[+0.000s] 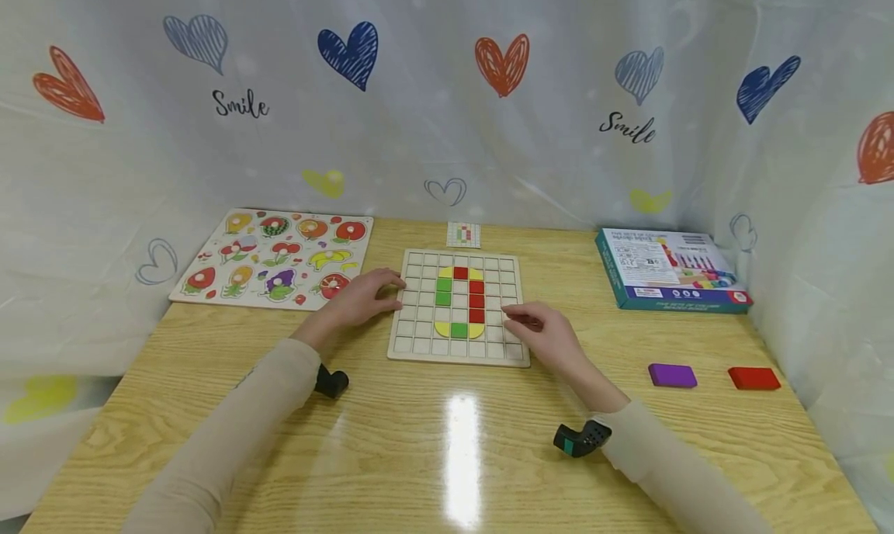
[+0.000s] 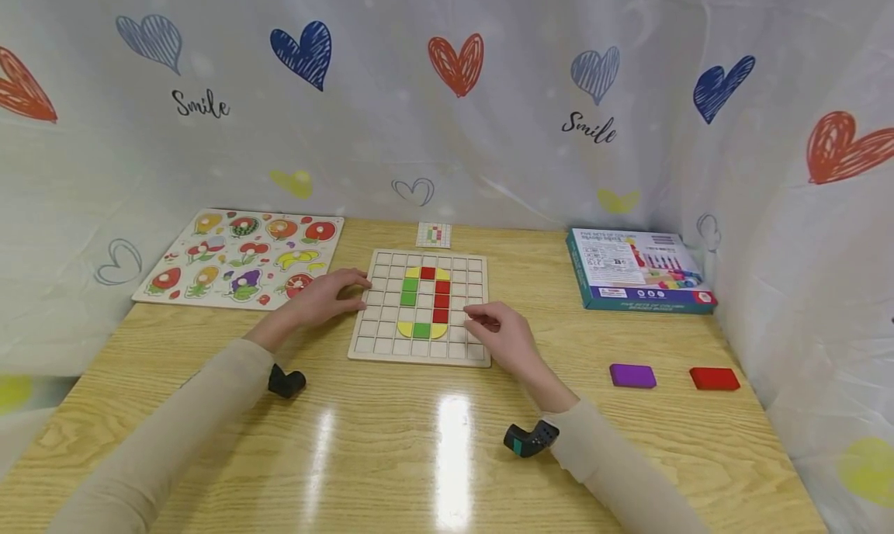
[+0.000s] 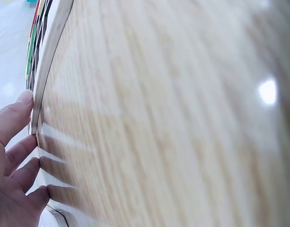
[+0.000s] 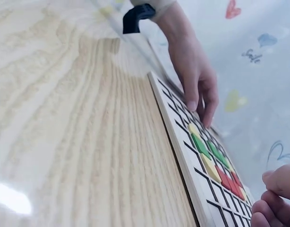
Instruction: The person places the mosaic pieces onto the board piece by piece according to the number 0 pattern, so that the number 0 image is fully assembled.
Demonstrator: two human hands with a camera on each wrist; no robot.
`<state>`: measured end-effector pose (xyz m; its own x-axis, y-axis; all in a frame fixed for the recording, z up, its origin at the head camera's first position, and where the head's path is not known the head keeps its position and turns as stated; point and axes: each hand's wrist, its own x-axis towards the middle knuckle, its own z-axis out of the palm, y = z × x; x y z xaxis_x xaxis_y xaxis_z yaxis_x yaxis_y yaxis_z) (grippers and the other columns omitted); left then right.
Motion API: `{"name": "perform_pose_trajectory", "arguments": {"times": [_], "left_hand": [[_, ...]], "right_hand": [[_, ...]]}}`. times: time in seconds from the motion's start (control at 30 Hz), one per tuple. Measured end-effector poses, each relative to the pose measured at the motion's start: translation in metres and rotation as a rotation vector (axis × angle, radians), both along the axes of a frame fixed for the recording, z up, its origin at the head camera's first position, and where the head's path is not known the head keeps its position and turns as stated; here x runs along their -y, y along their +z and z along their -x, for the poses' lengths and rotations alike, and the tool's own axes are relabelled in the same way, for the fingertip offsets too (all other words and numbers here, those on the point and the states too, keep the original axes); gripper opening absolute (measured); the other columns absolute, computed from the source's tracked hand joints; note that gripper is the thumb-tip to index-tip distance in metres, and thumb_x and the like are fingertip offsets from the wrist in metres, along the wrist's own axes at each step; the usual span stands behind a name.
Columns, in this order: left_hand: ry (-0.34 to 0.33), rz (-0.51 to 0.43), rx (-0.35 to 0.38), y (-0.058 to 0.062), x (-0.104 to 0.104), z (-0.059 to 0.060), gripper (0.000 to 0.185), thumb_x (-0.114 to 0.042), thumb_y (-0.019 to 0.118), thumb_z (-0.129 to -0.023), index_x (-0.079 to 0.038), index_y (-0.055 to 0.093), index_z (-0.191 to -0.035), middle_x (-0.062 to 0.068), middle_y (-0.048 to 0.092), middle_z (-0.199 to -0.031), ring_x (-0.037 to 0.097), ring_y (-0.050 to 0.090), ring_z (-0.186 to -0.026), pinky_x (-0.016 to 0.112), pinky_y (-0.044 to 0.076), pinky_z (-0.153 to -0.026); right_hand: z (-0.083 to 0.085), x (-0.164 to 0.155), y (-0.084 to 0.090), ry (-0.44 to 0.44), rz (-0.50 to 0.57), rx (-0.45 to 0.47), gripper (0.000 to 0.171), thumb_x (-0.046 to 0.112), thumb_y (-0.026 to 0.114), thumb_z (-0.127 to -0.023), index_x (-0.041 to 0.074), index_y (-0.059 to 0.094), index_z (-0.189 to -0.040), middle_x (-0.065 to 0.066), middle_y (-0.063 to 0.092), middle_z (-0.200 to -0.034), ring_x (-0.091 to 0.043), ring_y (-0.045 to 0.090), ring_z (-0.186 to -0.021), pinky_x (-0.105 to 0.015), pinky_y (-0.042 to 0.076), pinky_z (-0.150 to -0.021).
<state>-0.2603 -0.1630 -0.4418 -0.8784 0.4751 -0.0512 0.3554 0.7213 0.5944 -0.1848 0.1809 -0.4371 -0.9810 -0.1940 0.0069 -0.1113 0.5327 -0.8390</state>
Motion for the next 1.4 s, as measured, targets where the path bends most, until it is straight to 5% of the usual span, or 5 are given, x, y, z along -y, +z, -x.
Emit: {"name": "perform_pose_trajectory", "arguments": {"times": [0.37, 0.67, 0.93, 1.4], "left_hand": [[-0.002, -0.010, -0.005, 0.004, 0.000, 0.000, 0.037, -0.022, 0.067, -0.094, -0.005, 0.062, -0.127, 0.018, 0.046, -0.146, 0.035, 0.031, -0.142, 0.049, 0.023, -0.117], [0.002, 0.000, -0.004, 0.004, 0.000, 0.000, 0.039, -0.024, 0.068, -0.094, -0.005, 0.062, -0.127, 0.018, 0.045, -0.146, 0.035, 0.031, -0.142, 0.049, 0.023, -0.117], [-0.002, 0.000, -0.006, 0.003, 0.000, -0.001, 0.039, -0.023, 0.068, -0.094, -0.005, 0.062, -0.127, 0.018, 0.046, -0.145, 0.035, 0.032, -0.141, 0.049, 0.024, -0.117], [-0.003, -0.001, -0.003, -0.001, 0.000, -0.001, 0.038, -0.023, 0.068, -0.094, -0.006, 0.061, -0.127, 0.018, 0.046, -0.145, 0.034, 0.033, -0.141, 0.050, 0.024, -0.116]], "right_hand": [[-0.020, -0.040, 0.007, -0.100, 0.021, 0.007, 0.041, 0.034, 0.062, -0.097, 0.010, 0.063, -0.130, -0.008, 0.062, -0.126, -0.020, 0.058, -0.111, -0.014, 0.047, -0.087], [-0.027, -0.072, 0.004, -0.134, -0.050, 0.036, 0.047, 0.034, 0.061, -0.097, 0.007, 0.058, -0.135, -0.012, 0.060, -0.128, -0.023, 0.056, -0.114, -0.008, 0.045, -0.084], [-0.024, -0.080, -0.007, -0.093, -0.164, 0.053, 0.046, 0.026, 0.064, -0.096, 0.002, 0.057, -0.135, -0.016, 0.062, -0.124, -0.028, 0.060, -0.110, -0.024, 0.051, -0.085], [-0.022, -0.081, -0.014, 0.006, -0.212, -0.029, 0.047, 0.019, 0.072, -0.091, 0.000, 0.059, -0.131, -0.018, 0.061, -0.124, -0.032, 0.060, -0.111, -0.047, 0.051, -0.093]]}}
